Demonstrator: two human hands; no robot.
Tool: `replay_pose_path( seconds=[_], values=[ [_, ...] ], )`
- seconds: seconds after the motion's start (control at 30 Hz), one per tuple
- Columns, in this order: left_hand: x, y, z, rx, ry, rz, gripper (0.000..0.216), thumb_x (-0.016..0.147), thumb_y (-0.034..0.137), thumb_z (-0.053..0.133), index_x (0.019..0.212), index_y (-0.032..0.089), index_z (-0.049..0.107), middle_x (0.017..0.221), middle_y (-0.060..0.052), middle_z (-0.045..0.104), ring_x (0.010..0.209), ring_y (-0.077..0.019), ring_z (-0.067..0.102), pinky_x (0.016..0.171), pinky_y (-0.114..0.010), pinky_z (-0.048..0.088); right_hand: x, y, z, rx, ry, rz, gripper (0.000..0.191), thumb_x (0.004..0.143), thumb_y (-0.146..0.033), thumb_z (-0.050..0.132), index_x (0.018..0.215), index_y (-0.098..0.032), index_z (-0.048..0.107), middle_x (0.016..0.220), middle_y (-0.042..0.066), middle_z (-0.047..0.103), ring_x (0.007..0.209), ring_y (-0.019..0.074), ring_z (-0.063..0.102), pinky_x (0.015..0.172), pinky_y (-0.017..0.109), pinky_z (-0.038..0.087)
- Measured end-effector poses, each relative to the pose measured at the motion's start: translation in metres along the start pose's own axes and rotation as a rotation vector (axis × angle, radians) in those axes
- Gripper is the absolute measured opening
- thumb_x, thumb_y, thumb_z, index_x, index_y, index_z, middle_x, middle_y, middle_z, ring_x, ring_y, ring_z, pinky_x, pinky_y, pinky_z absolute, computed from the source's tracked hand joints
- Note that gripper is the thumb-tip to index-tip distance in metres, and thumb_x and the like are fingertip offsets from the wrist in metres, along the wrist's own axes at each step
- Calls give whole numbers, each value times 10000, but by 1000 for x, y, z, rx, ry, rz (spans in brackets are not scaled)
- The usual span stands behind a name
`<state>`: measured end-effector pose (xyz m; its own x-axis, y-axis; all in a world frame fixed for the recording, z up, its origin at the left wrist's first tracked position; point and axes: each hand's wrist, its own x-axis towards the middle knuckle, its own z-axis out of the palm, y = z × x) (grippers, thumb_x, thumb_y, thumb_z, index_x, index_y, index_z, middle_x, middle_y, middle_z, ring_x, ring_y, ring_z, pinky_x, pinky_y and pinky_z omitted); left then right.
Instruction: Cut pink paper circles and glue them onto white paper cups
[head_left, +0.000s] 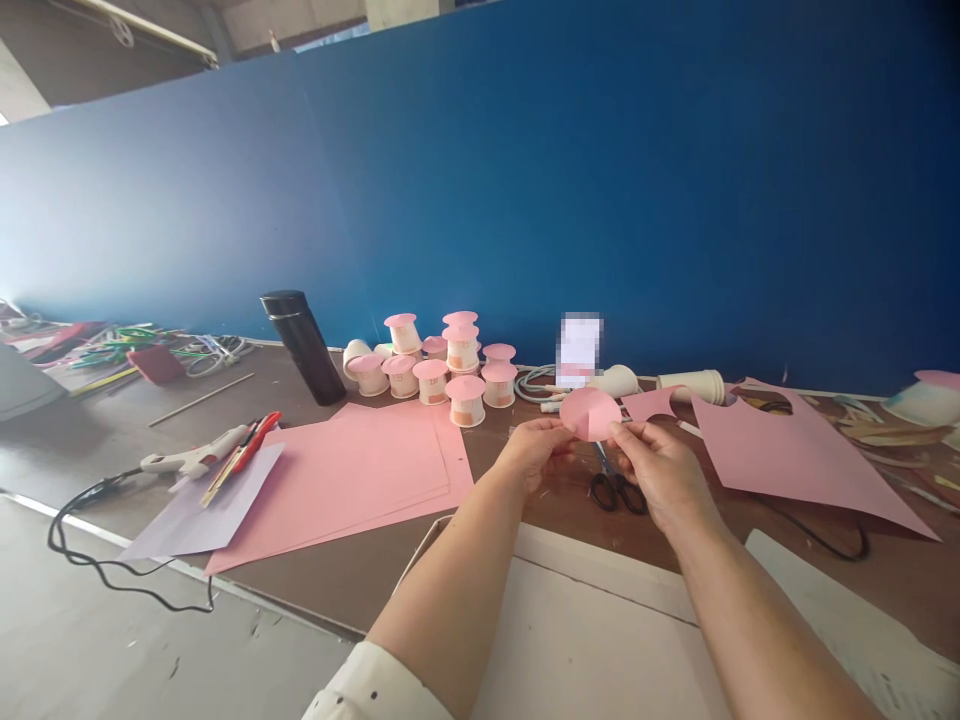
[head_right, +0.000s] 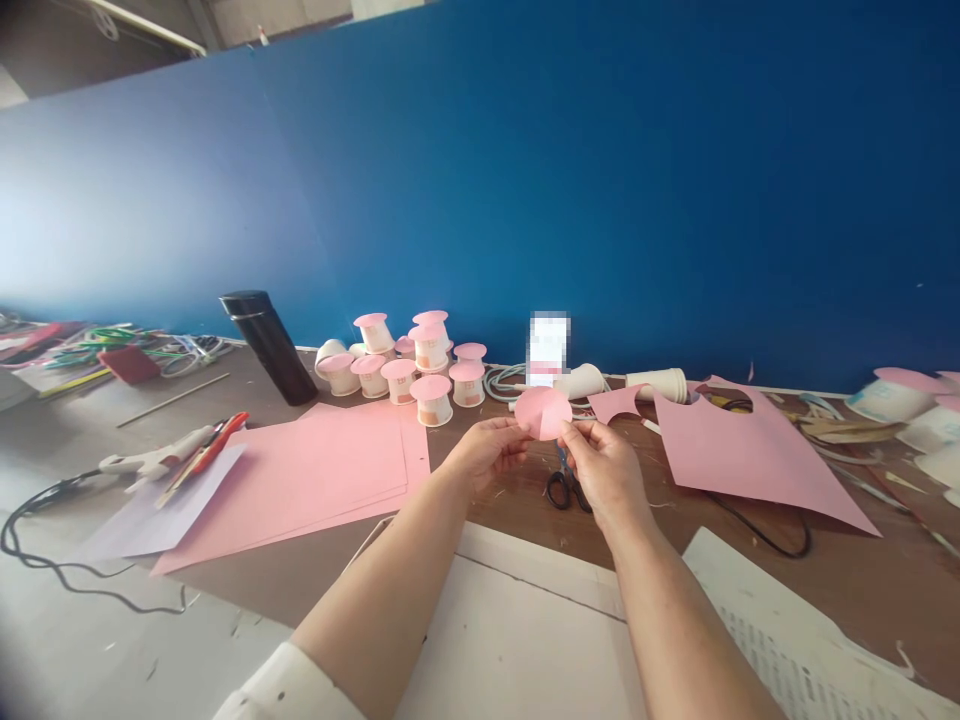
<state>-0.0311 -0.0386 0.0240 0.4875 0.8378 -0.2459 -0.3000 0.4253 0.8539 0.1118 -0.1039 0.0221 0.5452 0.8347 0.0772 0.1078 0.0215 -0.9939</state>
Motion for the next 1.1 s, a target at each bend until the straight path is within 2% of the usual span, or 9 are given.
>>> replay_pose_path(
  seconds=[0.1, 0.33, 0.73, 0.9, 1.1],
  values=[
    [-1, 0, 1, -13, -15, -21, 68, 845, 109, 651, 798, 71, 683, 713, -42, 614, 603, -61, 559, 583, -181, 484, 1, 3, -1, -39, -7, -12, 348, 695, -522, 750, 784, -192, 682, 708, 22, 670, 520, 112, 480, 471, 241, 370],
    [-3, 2, 3, -39, -15, -65, 64, 843, 111, 675, 811, 58, 689, 694, -48, 622, 592, -61, 568, 574, -171, 501, 1, 5, 0, -113, -3, -29, 351, 719, -524, 733, 813, -189, 690, 727, 27, 689, 550, 122, 527, 494, 239, 388],
    [-4, 3, 2, -32, -35, -79, 86, 853, 125, 670, 795, 64, 687, 674, -45, 625, 588, -63, 579, 588, -174, 506, -5, -4, 1, -214, 34, -83, 338, 723, -532, 699, 767, -197, 680, 566, -2, 628, 478, 137, 513, 466, 254, 343],
    [-4, 4, 3, -25, -37, -80, 77, 828, 133, 704, 787, 71, 685, 678, -44, 629, 593, -62, 578, 597, -176, 509, -5, -4, 2, -212, 40, -89, 326, 715, -523, 700, 750, -199, 678, 549, 0, 620, 486, 151, 524, 478, 262, 356],
    [-3, 3, 2, -21, -51, -80, 69, 858, 109, 656, 818, 68, 694, 703, -48, 639, 606, -62, 587, 594, -179, 510, -7, -7, 2, -256, 50, -92, 295, 740, -497, 678, 732, -202, 668, 545, 2, 624, 486, 153, 530, 490, 264, 369]
  ],
)
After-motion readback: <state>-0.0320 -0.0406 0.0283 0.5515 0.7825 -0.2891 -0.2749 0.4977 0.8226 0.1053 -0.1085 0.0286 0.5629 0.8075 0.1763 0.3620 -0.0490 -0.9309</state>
